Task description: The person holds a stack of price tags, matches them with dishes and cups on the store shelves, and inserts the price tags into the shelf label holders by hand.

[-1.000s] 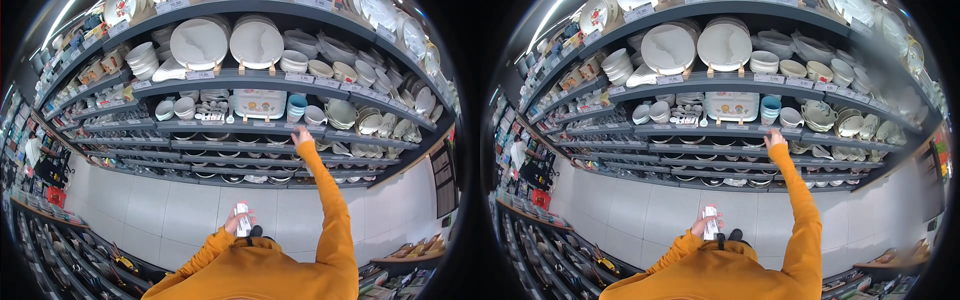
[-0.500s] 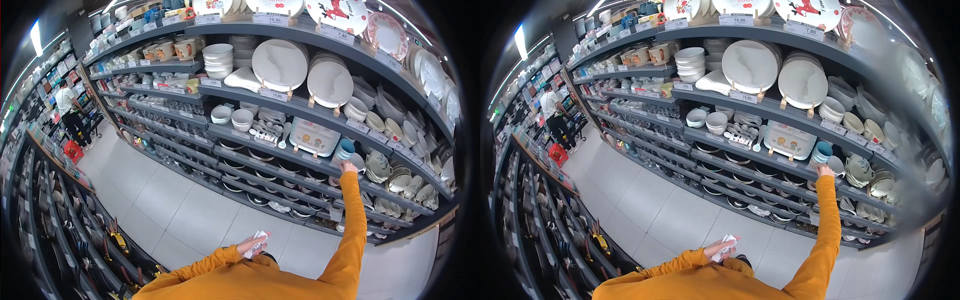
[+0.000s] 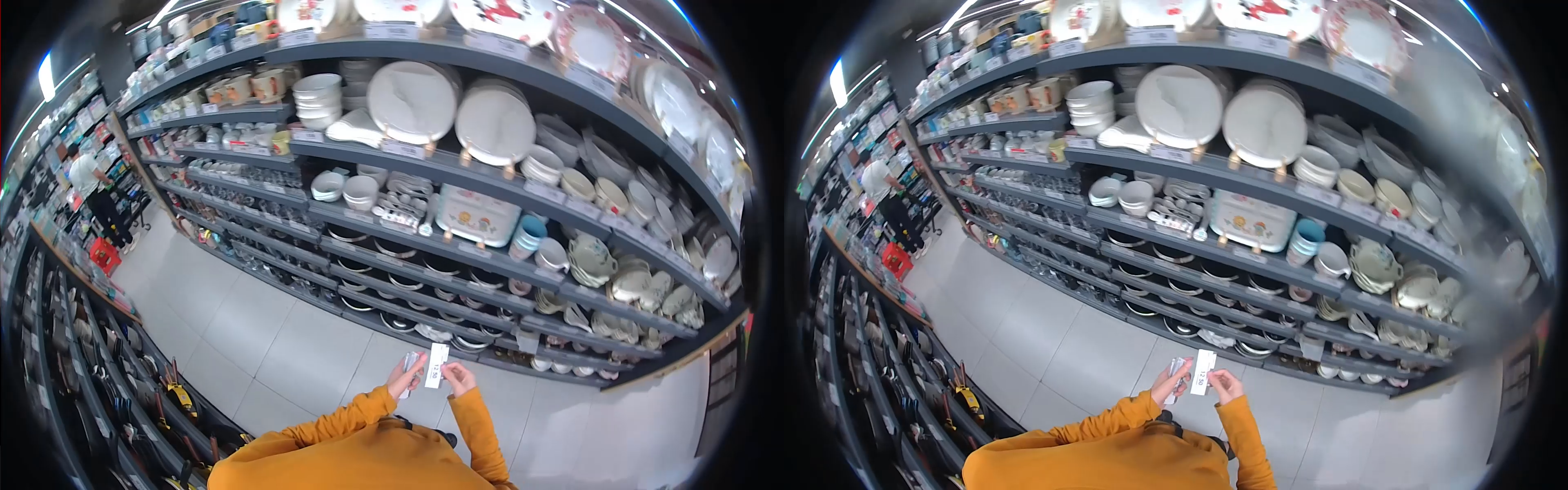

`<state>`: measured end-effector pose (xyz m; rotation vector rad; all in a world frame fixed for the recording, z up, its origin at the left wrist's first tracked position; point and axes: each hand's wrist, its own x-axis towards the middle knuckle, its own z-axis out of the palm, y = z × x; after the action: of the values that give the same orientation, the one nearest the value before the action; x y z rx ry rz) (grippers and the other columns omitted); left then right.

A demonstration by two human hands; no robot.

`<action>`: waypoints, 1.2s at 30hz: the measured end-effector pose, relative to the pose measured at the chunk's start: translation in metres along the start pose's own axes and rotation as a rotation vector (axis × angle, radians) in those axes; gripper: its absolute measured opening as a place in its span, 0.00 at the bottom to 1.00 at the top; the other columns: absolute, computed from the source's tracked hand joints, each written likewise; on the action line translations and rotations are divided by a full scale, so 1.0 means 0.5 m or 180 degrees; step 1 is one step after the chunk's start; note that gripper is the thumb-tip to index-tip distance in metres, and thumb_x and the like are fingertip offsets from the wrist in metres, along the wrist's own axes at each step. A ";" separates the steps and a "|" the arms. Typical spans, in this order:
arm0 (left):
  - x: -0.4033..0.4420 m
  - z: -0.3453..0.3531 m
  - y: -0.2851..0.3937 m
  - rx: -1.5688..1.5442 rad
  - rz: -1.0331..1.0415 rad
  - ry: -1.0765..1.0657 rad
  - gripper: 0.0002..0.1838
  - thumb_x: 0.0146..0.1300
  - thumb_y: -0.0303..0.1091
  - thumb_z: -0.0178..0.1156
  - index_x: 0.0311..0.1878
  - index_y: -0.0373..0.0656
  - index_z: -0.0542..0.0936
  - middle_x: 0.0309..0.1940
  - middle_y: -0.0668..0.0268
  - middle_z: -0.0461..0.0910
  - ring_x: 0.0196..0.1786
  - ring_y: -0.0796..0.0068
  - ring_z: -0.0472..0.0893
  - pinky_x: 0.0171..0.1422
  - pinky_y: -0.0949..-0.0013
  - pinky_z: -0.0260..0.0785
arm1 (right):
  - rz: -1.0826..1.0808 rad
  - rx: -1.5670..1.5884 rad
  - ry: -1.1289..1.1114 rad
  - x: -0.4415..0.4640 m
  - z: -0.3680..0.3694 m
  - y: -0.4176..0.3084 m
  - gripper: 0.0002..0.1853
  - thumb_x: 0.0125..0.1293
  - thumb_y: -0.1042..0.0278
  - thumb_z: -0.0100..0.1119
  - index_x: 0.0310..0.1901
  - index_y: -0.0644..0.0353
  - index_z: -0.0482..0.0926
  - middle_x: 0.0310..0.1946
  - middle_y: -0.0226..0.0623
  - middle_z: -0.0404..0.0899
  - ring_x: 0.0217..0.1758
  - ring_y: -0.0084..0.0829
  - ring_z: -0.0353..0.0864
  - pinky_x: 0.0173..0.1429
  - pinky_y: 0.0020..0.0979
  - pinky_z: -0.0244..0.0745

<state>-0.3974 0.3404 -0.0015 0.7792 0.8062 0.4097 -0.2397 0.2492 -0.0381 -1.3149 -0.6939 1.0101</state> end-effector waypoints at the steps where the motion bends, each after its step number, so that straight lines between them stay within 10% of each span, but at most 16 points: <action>1: -0.002 0.030 -0.011 0.0168 -0.0039 -0.0031 0.26 0.65 0.51 0.58 0.59 0.46 0.69 0.30 0.71 0.71 0.22 0.87 0.66 0.23 0.81 0.56 | 0.0211 0.0216 -0.0011 -0.034 -0.013 0.003 0.06 0.67 0.68 0.58 0.38 0.62 0.77 0.31 0.28 0.79 0.36 0.18 0.76 0.44 0.21 0.70; 15: -0.019 0.368 -0.280 -0.0497 -0.0517 -0.0685 0.25 0.72 0.42 0.47 0.70 0.50 0.60 0.35 0.65 0.75 0.37 0.74 0.78 0.43 0.72 0.74 | 0.0767 -0.1214 -0.0203 -0.214 -0.442 -0.139 0.14 0.66 0.56 0.58 0.31 0.58 0.79 0.23 0.23 0.76 0.24 0.14 0.69 0.27 0.20 0.65; 21: -0.035 0.413 -0.289 -0.0689 -0.0334 -0.0545 0.22 0.72 0.41 0.47 0.67 0.50 0.62 0.35 0.63 0.73 0.29 0.72 0.75 0.34 0.71 0.72 | -0.1915 -0.2096 0.0587 0.012 -0.587 -0.446 0.08 0.61 0.65 0.63 0.39 0.58 0.79 0.32 0.31 0.82 0.23 0.18 0.73 0.28 0.23 0.68; 26: -0.043 0.426 -0.277 -0.0812 -0.0329 -0.0375 0.17 0.72 0.40 0.48 0.60 0.48 0.66 0.34 0.64 0.73 0.27 0.76 0.72 0.30 0.73 0.67 | -0.2790 -0.2986 0.1510 0.159 -0.587 -0.695 0.16 0.61 0.61 0.61 0.48 0.54 0.75 0.42 0.38 0.78 0.29 0.37 0.79 0.35 0.37 0.73; 31: -0.020 0.416 -0.245 -0.1014 -0.0163 -0.0385 0.17 0.71 0.40 0.49 0.60 0.45 0.67 0.33 0.64 0.73 0.24 0.75 0.71 0.27 0.74 0.65 | -0.2411 -0.4051 0.2034 0.287 -0.646 -0.774 0.18 0.59 0.63 0.62 0.50 0.50 0.73 0.50 0.35 0.78 0.44 0.46 0.80 0.45 0.45 0.74; 36: 0.027 0.405 -0.196 -0.1027 -0.0035 -0.0436 0.18 0.72 0.41 0.48 0.61 0.47 0.67 0.34 0.65 0.73 0.25 0.77 0.71 0.27 0.75 0.65 | -0.1968 -0.4270 0.1638 0.325 -0.680 -0.800 0.13 0.55 0.64 0.66 0.43 0.52 0.78 0.37 0.30 0.84 0.41 0.39 0.82 0.42 0.39 0.75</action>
<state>-0.2290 0.1911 0.0077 0.4956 0.5970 0.4580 0.2098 0.2593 0.2774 -2.1368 -1.3223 -0.4721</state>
